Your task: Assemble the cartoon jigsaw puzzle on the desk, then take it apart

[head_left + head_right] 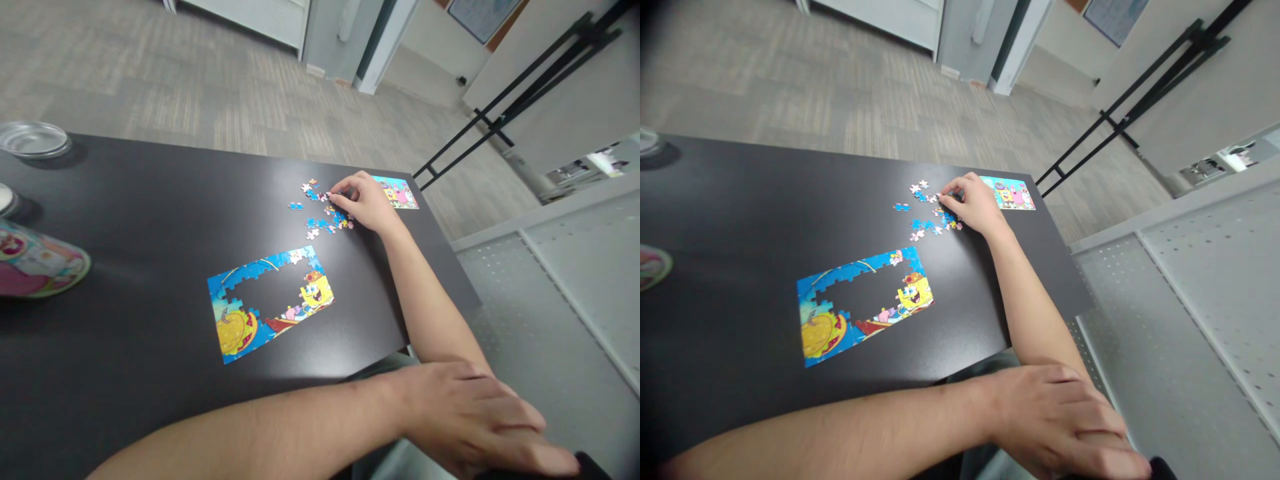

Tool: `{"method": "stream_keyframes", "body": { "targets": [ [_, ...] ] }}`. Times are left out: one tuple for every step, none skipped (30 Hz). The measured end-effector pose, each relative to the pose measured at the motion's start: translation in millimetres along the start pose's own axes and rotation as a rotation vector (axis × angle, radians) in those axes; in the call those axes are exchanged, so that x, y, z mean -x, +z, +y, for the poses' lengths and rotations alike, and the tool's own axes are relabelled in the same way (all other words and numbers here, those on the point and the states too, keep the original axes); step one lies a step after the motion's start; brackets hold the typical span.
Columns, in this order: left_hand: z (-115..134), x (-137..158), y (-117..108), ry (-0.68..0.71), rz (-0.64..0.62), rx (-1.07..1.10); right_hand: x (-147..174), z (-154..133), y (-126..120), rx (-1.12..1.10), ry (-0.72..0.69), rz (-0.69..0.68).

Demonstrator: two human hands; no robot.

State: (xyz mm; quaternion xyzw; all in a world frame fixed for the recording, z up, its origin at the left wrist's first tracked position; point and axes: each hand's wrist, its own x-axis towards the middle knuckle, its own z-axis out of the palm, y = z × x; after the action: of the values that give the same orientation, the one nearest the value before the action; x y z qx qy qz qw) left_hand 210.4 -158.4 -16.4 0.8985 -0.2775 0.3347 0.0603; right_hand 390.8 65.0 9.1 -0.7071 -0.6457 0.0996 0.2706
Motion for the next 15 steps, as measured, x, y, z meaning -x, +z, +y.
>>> {"method": "stream_keyframes", "body": {
  "targets": [
    [-1, 0, -2, 0.006, -0.003, -0.007, 0, -1, 0, -0.012, -0.010, -0.017],
    [-2, -1, -4, 0.007, -0.009, -0.011, 0, -2, -1, -0.026, -0.021, -0.033],
    [-3, -1, -6, 0.003, -0.015, -0.015, -1, -2, -2, -0.039, -0.028, -0.046],
    [-4, -1, -7, 0.003, -0.018, -0.015, -1, -1, -3, -0.050, -0.030, -0.047],
    [-5, 0, -9, 0.004, -0.021, -0.011, -1, 0, -5, -0.058, -0.024, -0.033],
    [-5, 0, -10, 0.009, -0.020, -0.003, -2, 2, -6, -0.063, -0.010, -0.003],
    [-6, 1, -11, 0.010, -0.019, 0.003, -2, 5, -6, -0.067, 0.009, 0.038],
    [-6, 1, -11, 0.009, -0.019, 0.005, -3, 7, -6, -0.070, 0.029, 0.076],
    [-6, 2, -10, 0.010, -0.020, 0.007, -3, 9, -6, -0.070, 0.048, 0.105],
    [-6, 2, -9, 0.011, -0.020, 0.008, -3, 12, -6, -0.067, 0.064, 0.115],
    [-5, 3, -8, 0.010, -0.015, 0.007, -3, 13, -6, -0.063, 0.073, 0.106],
    [-4, 3, -6, 0.009, -0.005, 0.011, -2, 15, -5, -0.059, 0.077, 0.083],
    [-3, 3, -5, 0.005, 0.007, 0.017, -2, 15, -5, -0.059, 0.078, 0.057],
    [-2, 3, -3, 0.005, 0.021, 0.025, -1, 16, -6, -0.062, 0.077, 0.034],
    [-2, 3, -2, -0.002, 0.032, 0.033, -1, 16, -6, -0.070, 0.077, 0.014]
  ]
}}
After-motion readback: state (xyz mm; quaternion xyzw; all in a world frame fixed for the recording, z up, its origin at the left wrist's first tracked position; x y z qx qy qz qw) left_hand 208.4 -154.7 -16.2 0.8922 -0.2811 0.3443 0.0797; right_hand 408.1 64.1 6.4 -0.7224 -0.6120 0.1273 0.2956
